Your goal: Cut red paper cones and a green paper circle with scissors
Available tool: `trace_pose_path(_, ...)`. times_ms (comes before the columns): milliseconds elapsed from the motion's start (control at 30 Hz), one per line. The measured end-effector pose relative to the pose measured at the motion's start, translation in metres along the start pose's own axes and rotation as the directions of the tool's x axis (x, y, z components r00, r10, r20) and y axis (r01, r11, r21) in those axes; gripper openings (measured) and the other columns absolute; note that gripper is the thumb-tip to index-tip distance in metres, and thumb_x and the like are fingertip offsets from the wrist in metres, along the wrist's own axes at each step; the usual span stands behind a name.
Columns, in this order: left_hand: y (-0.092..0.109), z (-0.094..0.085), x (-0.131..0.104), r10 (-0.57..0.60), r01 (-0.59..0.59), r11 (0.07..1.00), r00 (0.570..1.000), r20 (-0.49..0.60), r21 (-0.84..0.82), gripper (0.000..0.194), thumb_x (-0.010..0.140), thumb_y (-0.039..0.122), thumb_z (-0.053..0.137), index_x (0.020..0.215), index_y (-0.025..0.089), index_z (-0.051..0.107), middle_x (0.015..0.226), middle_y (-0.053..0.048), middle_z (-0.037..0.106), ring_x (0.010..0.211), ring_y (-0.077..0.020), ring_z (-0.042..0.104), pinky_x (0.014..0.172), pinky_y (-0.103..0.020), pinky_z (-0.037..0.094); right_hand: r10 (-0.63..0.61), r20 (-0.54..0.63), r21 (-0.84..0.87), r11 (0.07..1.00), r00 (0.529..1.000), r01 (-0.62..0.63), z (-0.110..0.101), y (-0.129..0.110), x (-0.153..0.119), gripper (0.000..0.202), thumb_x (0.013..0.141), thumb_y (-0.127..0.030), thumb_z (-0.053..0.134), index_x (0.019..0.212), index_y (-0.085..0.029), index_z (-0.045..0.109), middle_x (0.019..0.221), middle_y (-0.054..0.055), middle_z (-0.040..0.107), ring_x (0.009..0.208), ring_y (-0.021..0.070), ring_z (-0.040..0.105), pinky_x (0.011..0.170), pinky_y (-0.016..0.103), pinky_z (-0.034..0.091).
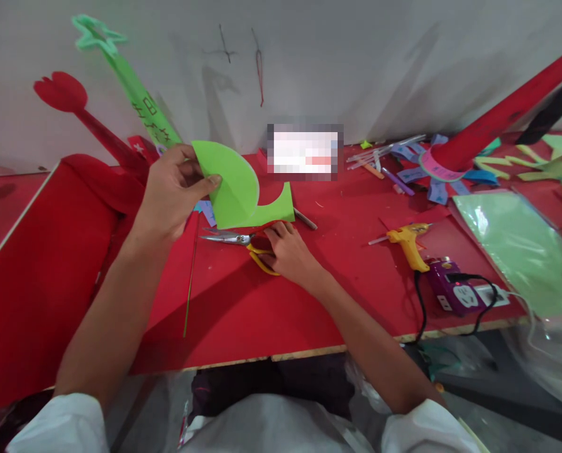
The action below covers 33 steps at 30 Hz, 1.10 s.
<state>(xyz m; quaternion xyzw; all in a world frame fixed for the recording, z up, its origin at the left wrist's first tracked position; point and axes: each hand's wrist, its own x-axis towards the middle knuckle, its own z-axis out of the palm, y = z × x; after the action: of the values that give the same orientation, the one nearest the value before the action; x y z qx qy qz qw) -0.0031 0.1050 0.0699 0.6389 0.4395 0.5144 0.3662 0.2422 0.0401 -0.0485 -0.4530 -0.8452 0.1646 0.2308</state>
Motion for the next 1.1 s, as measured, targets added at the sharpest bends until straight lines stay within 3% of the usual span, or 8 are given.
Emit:
trace_pose_path(200, -0.002, 0.007, -0.004, 0.002, -0.002, 1.0, 1.0, -0.01, 0.013, 0.033, 0.086, 0.031, 0.092, 0.106, 0.023, 0.066, 0.087, -0.001, 0.076, 0.075, -0.0189, 0.075, 0.066, -0.033, 0.064, 0.105, -0.065, 0.324, 0.943, 0.992, -0.078, -0.008, -0.006, 0.0, 0.051, 0.092, -0.038, 0.087, 0.138, -0.026, 0.067, 0.133, 0.015, 0.071, 0.122, 0.0345, 0.072, 0.108, 0.055, 0.061)
trace_pose_path(300, -0.004, 0.011, -0.005, 0.033, -0.033, 0.998, 0.999, -0.001, 0.057, 0.029, 0.085, 0.024, 0.09, 0.101, 0.023, 0.065, 0.087, 0.0, 0.075, 0.078, -0.0183, 0.075, 0.073, -0.033, 0.064, 0.165, -0.227, 0.586, 0.81, 0.96, -0.001, -0.016, -0.009, 0.001, 0.038, 0.102, -0.052, 0.076, 0.13, -0.028, 0.067, 0.116, 0.008, 0.074, 0.109, 0.0275, 0.075, 0.101, 0.047, 0.062)
trace_pose_path(400, -0.006, 0.019, -0.009, 0.026, -0.031, 0.998, 0.997, 0.07, 0.062, 0.026, 0.085, 0.018, 0.086, 0.101, 0.022, 0.066, 0.091, -0.001, 0.076, 0.082, -0.0185, 0.074, 0.076, -0.033, 0.062, 0.254, -0.297, 0.743, 0.667, 0.921, 0.055, -0.021, -0.007, 0.004, 0.04, 0.1, -0.062, 0.076, 0.121, -0.028, 0.067, 0.103, 0.004, 0.074, 0.095, 0.0221, 0.074, 0.088, 0.04, 0.063)
trace_pose_path(633, -0.017, 0.047, -0.022, 0.065, -0.078, 0.994, 0.984, 0.169, 0.075, 0.023, 0.087, 0.022, 0.081, 0.088, 0.022, 0.058, 0.086, 0.002, 0.065, 0.082, -0.015, 0.065, 0.075, -0.03, 0.055, 0.435, -0.234, 0.863, 0.505, 0.87, -0.02, -0.014, -0.001, 0.01, 0.04, 0.083, -0.058, 0.093, 0.096, -0.026, 0.071, 0.091, 0.001, 0.074, 0.085, 0.0192, 0.071, 0.079, 0.036, 0.063)
trace_pose_path(767, -0.012, 0.056, -0.028, 0.045, -0.053, 0.998, 0.971, 0.234, 0.028, 0.043, 0.092, 0.049, 0.084, 0.082, 0.022, 0.053, 0.079, 0.003, 0.057, 0.075, -0.0131, 0.06, 0.07, -0.029, 0.052, 0.528, -0.246, 0.888, 0.459, 0.813, -0.029, -0.01, 0.003, 0.012, 0.038, 0.076, -0.049, 0.099, 0.09, -0.025, 0.072, 0.083, -0.001, 0.073, 0.076, 0.0165, 0.068, 0.071, 0.032, 0.061)
trace_pose_path(867, -0.003, 0.059, -0.032, -0.04, 0.087, 0.989, 0.937, 0.347, -0.121, 0.054, 0.102, 0.074, 0.064, 0.086, 0.022, 0.057, 0.084, -0.001, 0.065, 0.079, -0.0158, 0.067, 0.075, -0.031, 0.058, 0.564, -0.262, 0.907, 0.421, 0.783, 0.001, -0.008, 0.009, 0.013, 0.04, 0.071, -0.047, 0.101, 0.089, -0.026, 0.073, 0.081, -0.002, 0.075, 0.073, 0.0162, 0.068, 0.069, 0.032, 0.061)
trace_pose_path(933, -0.002, 0.061, -0.033, -0.074, 0.16, 0.968, 0.917, 0.392, -0.191, 0.058, 0.107, 0.077, 0.051, 0.092, 0.022, 0.062, 0.09, -0.004, 0.07, 0.084, -0.0176, 0.072, 0.082, -0.035, 0.062, 0.552, -0.259, 0.914, 0.407, 0.792, 0.015, -0.008, 0.012, 0.014, 0.04, 0.071, -0.048, 0.101, 0.09, -0.026, 0.073, 0.085, 0.0, 0.078, 0.077, 0.0181, 0.072, 0.073, 0.034, 0.064)
trace_pose_path(1100, -0.018, 0.066, -0.032, -0.028, 0.056, 0.995, 0.945, 0.325, -0.078, 0.04, 0.098, 0.06, 0.076, 0.108, 0.022, 0.068, 0.115, -0.008, 0.077, 0.104, -0.0221, 0.075, 0.089, -0.037, 0.062, 0.495, -0.192, 0.933, 0.359, 0.847, 0.002, -0.01, 0.009, 0.012, 0.044, 0.075, -0.058, 0.099, 0.097, -0.028, 0.075, 0.087, 0.0, 0.083, 0.078, 0.0205, 0.077, 0.075, 0.037, 0.068)
